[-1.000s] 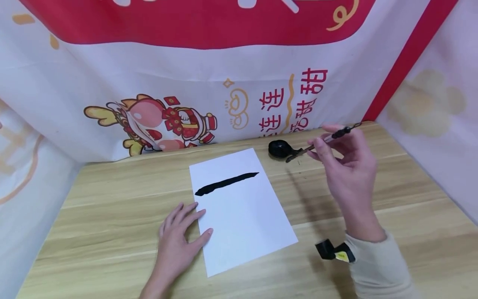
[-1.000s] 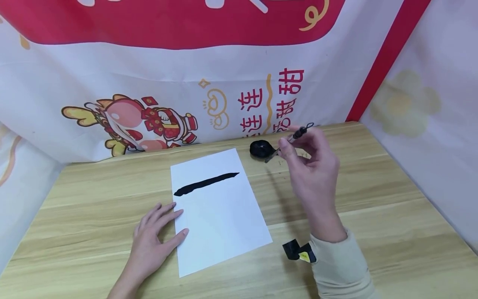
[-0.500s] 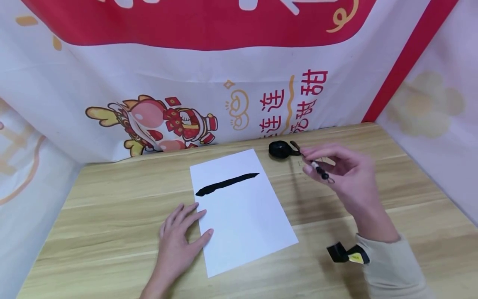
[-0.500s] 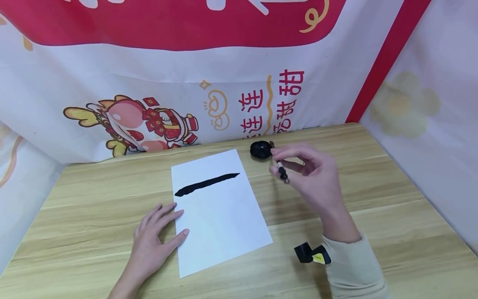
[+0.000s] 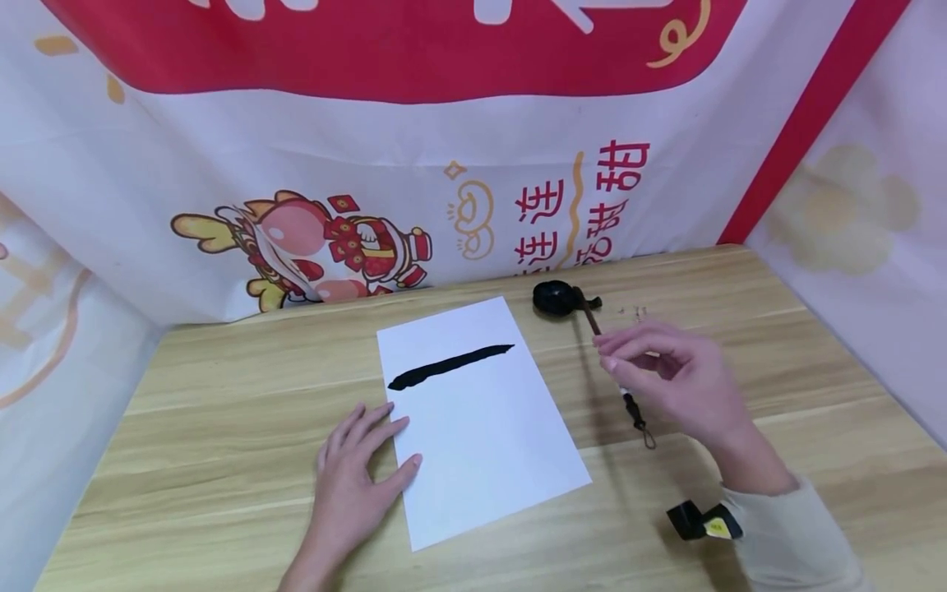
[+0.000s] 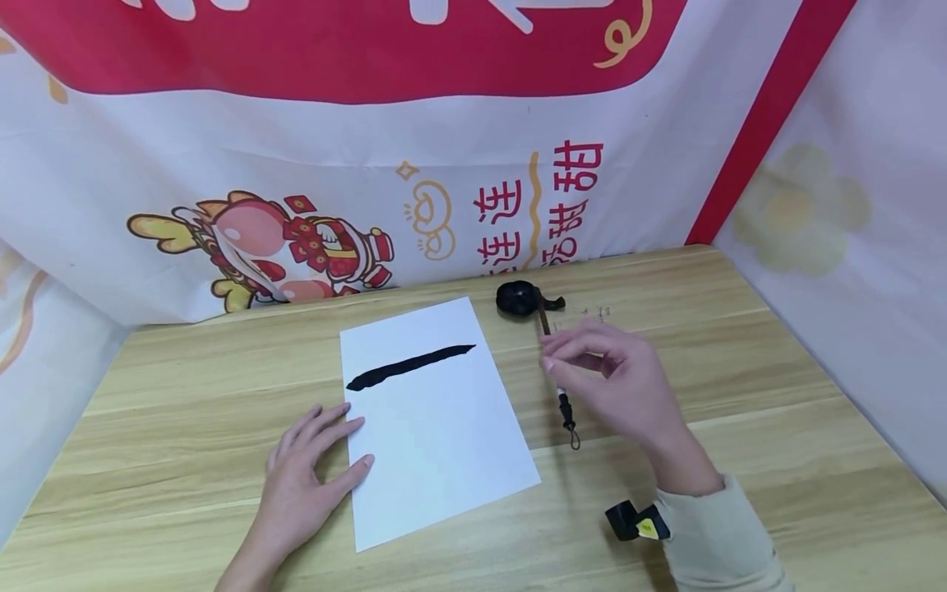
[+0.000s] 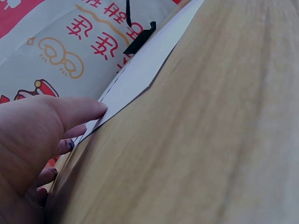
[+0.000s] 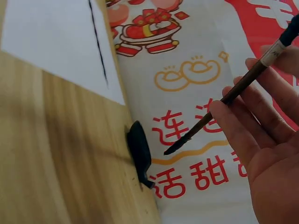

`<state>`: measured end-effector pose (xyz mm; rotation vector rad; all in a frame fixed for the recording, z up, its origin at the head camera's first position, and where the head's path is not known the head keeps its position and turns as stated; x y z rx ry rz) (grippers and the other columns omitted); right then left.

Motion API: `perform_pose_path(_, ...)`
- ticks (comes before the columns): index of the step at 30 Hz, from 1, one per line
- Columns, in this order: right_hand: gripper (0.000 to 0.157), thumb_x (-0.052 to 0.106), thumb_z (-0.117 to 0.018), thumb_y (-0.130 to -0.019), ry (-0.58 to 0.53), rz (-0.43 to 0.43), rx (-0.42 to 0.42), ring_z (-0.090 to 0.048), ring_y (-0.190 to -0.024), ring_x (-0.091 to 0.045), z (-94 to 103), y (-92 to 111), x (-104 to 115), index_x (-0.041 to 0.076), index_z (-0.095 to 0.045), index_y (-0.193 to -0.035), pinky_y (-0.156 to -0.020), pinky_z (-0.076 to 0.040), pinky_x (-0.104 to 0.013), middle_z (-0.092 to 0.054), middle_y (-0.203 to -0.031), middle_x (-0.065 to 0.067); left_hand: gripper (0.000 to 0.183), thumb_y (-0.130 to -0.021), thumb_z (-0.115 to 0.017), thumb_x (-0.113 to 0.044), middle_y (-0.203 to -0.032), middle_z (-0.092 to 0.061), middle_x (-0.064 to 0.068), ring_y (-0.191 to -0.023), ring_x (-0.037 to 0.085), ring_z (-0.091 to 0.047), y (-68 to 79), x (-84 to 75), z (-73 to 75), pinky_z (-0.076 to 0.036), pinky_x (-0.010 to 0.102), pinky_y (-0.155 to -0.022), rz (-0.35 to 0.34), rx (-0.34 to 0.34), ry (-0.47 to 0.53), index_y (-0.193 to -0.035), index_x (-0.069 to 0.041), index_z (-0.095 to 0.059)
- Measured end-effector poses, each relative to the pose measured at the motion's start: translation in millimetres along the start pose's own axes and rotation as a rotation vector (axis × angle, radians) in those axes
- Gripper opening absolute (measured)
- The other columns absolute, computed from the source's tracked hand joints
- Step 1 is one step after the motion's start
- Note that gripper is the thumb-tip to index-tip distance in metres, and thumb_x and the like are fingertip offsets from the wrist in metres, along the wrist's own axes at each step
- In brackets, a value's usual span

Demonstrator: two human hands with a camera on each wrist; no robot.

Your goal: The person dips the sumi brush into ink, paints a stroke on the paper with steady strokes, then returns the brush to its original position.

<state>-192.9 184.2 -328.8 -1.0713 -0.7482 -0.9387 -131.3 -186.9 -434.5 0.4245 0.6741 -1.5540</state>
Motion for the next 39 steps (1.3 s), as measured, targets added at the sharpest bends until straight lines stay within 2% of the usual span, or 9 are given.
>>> perform_pose_path(5,0.015,-0.005,-0.085,-0.087,0.193,0.072,-0.030,-0.074,-0.104,-0.001,-7.7,1,-8,0.010,-0.084,-0.089,-0.089,-0.060,-0.013,-0.081,-0.108,-0.005,0.053,-0.090,-0.087,-0.034,-0.164,-0.055,0.005,-0.160,0.041,-0.032,1.3,2.2,2.7,-0.014,0.076,-0.125,0.009,0.001,0.002,-0.139,-0.021,-0.072)
perform_pose_path(9,0.013,0.001,-0.087,-0.086,0.357,0.118,-0.012,-0.076,-0.100,-0.009,-15.8,-1,-14,0.014,-0.085,-0.087,-0.091,-0.056,-0.008,-0.083,-0.105,-0.008,0.053,-0.090,-0.087,-0.034,-0.164,-0.055,0.004,-0.160,0.040,-0.032,2.2,3.1,4.7,-0.014,0.077,-0.125,0.009,0.000,0.002,-0.139,-0.022,-0.072)
perform_pose_path(14,0.012,0.004,-0.088,-0.085,0.501,0.175,0.056,-0.080,-0.097,-0.025,-29.4,-2,-24,0.015,-0.084,-0.087,-0.086,-0.067,-0.034,-0.083,-0.104,-0.008,0.053,-0.089,-0.088,-0.035,-0.163,-0.056,0.004,-0.159,0.041,-0.032,4.0,3.3,6.1,-0.015,0.077,-0.124,0.006,-0.008,0.005,-0.138,-0.023,-0.072)
perform_pose_path(16,0.011,0.004,-0.089,-0.085,0.525,0.191,0.082,-0.080,-0.098,-0.027,-34.0,-1,-27,0.014,-0.084,-0.087,-0.086,-0.067,-0.046,-0.083,-0.105,-0.010,0.053,-0.089,-0.088,-0.034,-0.163,-0.056,0.003,-0.159,0.040,-0.032,4.3,2.9,5.4,-0.015,0.077,-0.124,0.005,-0.010,0.007,-0.138,-0.023,-0.072)
perform_pose_path(18,0.010,0.005,-0.088,-0.086,0.543,0.182,0.109,-0.080,-0.099,-0.029,-37.8,0,-31,0.013,-0.084,-0.089,-0.087,-0.066,-0.050,-0.083,-0.106,-0.012,0.053,-0.089,-0.088,-0.034,-0.163,-0.056,0.003,-0.159,0.040,-0.033,4.6,2.3,4.3,-0.014,0.077,-0.124,0.004,-0.012,0.008,-0.138,-0.023,-0.072)
perform_pose_path(25,0.008,0.008,-0.084,-0.092,0.530,0.085,0.179,-0.078,-0.108,-0.031,-41.6,2,-43,0.016,-0.083,-0.096,-0.095,-0.064,-0.052,-0.082,-0.115,-0.013,0.053,-0.089,-0.088,-0.034,-0.163,-0.056,0.004,-0.159,0.041,-0.033,5.7,0.0,3.7,-0.015,0.077,-0.124,0.005,-0.019,0.000,-0.139,-0.022,-0.072)
perform_pose_path(33,0.007,0.008,-0.081,-0.096,0.530,0.136,0.134,-0.078,-0.102,-0.027,-33.8,2,-29,0.013,-0.082,-0.101,-0.085,-0.066,-0.048,-0.082,-0.110,-0.009,0.045,-0.093,-0.084,-0.023,-0.164,-0.055,0.006,-0.157,0.042,-0.036,5.6,0.7,5.8,-0.015,0.077,-0.124,0.006,-0.055,0.067,-0.136,-0.018,-0.072)
perform_pose_path(36,0.025,0.016,-0.079,-0.099,0.605,0.132,0.085,-0.071,-0.120,-0.035,-25.6,-1,-17,0.007,-0.076,-0.122,-0.096,-0.062,-0.058,-0.076,-0.127,-0.015,0.042,-0.098,-0.079,-0.020,-0.167,-0.051,0.006,-0.157,0.042,-0.037,2.0,0.8,8.8,-0.013,0.077,-0.125,0.031,-0.049,0.140,-0.138,-0.016,-0.070)
perform_pose_path(39,0.059,0.033,-0.078,-0.100,0.737,0.075,0.096,-0.050,-0.146,-0.046,-22.1,-8,-7,0.007,-0.058,-0.150,-0.116,-0.046,-0.069,-0.057,-0.154,-0.022,0.042,-0.103,-0.072,-0.024,-0.171,-0.044,0.008,-0.159,0.044,-0.033,-7.7,-4.1,18.6,-0.011,0.079,-0.126,0.063,-0.012,0.127,-0.144,-0.014,-0.066)
Point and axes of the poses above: each hand's wrist, its own y-axis away from the middle knuckle, its own z-axis out of the back of the hand, x = y × z, the point moved 9 cm from there along -y, towards the middle knuckle
